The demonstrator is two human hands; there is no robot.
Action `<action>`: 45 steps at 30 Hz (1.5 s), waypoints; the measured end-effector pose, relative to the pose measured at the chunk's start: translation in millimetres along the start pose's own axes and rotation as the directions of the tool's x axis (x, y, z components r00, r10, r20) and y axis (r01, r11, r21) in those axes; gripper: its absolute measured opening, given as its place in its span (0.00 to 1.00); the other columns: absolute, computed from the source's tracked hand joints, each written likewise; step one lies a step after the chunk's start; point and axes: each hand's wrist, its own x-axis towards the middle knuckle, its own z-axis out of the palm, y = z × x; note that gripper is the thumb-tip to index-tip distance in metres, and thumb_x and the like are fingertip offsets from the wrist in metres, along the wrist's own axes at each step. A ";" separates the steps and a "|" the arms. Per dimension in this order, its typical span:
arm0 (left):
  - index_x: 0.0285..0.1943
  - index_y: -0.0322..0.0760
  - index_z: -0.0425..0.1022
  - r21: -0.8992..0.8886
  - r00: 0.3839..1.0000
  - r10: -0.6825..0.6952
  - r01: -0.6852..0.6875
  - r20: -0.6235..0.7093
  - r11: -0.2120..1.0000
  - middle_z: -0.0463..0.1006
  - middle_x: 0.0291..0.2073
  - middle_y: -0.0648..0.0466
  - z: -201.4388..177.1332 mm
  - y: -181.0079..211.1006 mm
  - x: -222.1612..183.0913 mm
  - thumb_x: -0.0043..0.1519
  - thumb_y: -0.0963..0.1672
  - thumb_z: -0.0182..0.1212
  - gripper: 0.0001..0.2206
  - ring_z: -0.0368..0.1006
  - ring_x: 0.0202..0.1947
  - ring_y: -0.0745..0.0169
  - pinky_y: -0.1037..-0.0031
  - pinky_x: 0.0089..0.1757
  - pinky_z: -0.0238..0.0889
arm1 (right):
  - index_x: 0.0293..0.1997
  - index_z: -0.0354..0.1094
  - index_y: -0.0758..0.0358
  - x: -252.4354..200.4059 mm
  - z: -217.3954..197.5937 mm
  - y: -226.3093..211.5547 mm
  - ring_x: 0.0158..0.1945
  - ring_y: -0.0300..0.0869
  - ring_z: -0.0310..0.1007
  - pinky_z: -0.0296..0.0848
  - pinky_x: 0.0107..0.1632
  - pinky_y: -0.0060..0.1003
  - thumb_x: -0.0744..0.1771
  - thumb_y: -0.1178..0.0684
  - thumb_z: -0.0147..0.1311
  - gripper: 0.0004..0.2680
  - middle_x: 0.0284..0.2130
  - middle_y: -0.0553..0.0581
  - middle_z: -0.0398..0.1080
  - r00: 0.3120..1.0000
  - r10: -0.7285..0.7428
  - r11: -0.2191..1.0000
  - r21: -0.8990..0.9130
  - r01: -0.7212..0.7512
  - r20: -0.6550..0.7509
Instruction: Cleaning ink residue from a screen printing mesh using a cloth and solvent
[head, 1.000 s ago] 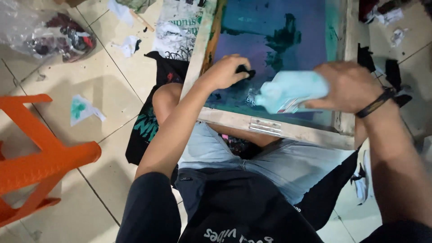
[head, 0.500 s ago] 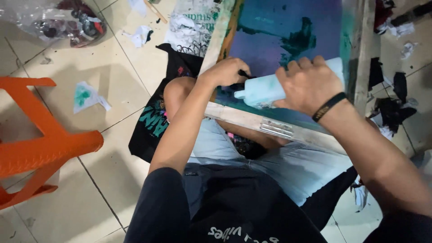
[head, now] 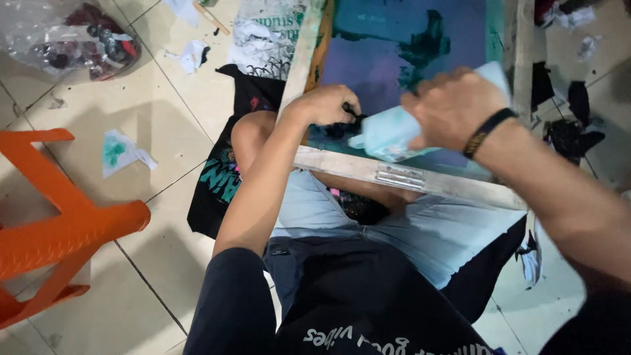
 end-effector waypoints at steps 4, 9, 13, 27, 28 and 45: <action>0.57 0.45 0.80 -0.034 0.998 -0.014 0.012 -0.060 0.999 0.79 0.57 0.56 10.0 1.7 -1.8 0.67 0.45 0.58 0.11 0.76 0.52 0.55 0.62 0.44 0.70 | 0.68 0.53 0.46 -17.4 26.9 17.3 0.34 0.38 0.79 0.83 0.39 0.35 0.66 0.19 0.37 0.29 0.29 0.46 0.75 0.974 0.080 0.997 -0.015 -0.079 0.214; 0.59 0.44 0.77 -0.029 0.987 -0.002 -0.002 -0.160 1.000 0.75 0.57 0.50 17.0 -0.1 4.3 0.69 0.45 0.56 0.12 0.72 0.49 0.50 0.61 0.42 0.66 | 0.56 0.67 0.42 -18.6 73.8 31.0 0.40 0.41 0.82 0.81 0.39 0.37 0.60 0.17 0.48 0.28 0.36 0.45 0.79 0.983 0.101 0.988 -0.099 -0.117 -0.153; 0.59 0.42 0.76 -0.002 0.976 0.045 -0.046 -0.215 0.999 0.74 0.52 0.49 16.7 3.6 -0.6 0.69 0.45 0.54 0.12 0.69 0.51 0.48 0.59 0.42 0.64 | 0.60 0.66 0.41 -11.7 115.1 46.9 0.48 0.44 0.81 0.80 0.51 0.41 0.59 0.16 0.46 0.30 0.43 0.47 0.79 0.954 0.098 0.982 -0.129 -0.139 -0.284; 0.60 0.36 0.76 0.058 0.973 0.026 -0.013 -0.231 0.998 0.75 0.56 0.38 40.0 0.6 20.1 0.67 0.46 0.58 0.14 0.71 0.54 0.36 0.53 0.48 0.66 | 0.60 0.70 0.48 37.1 235.8 87.9 0.55 0.51 0.77 0.72 0.61 0.47 0.53 0.20 0.63 0.35 0.50 0.51 0.77 0.586 0.125 0.969 0.225 0.101 -0.801; 0.60 0.36 0.76 0.066 0.974 0.028 -0.013 -0.225 0.998 0.75 0.56 0.38 42.7 4.9 19.8 0.67 0.46 0.58 0.14 0.71 0.54 0.36 0.53 0.48 0.66 | 0.60 0.70 0.48 33.0 225.8 88.3 0.55 0.51 0.77 0.72 0.61 0.47 0.53 0.20 0.63 0.35 0.50 0.51 0.77 0.583 0.135 0.968 0.233 0.097 -0.801; 0.34 0.40 0.68 0.233 0.936 0.309 -0.267 -0.168 0.935 0.77 0.36 0.49 36.7 -19.4 74.8 0.61 0.34 0.52 0.08 0.73 0.36 0.50 0.59 0.45 0.65 | 0.46 0.73 0.46 23.4 45.7 -21.6 0.40 0.47 0.73 0.67 0.52 0.48 0.68 0.46 0.49 0.07 0.40 0.54 0.78 0.717 -0.111 0.986 -0.169 -0.009 -0.688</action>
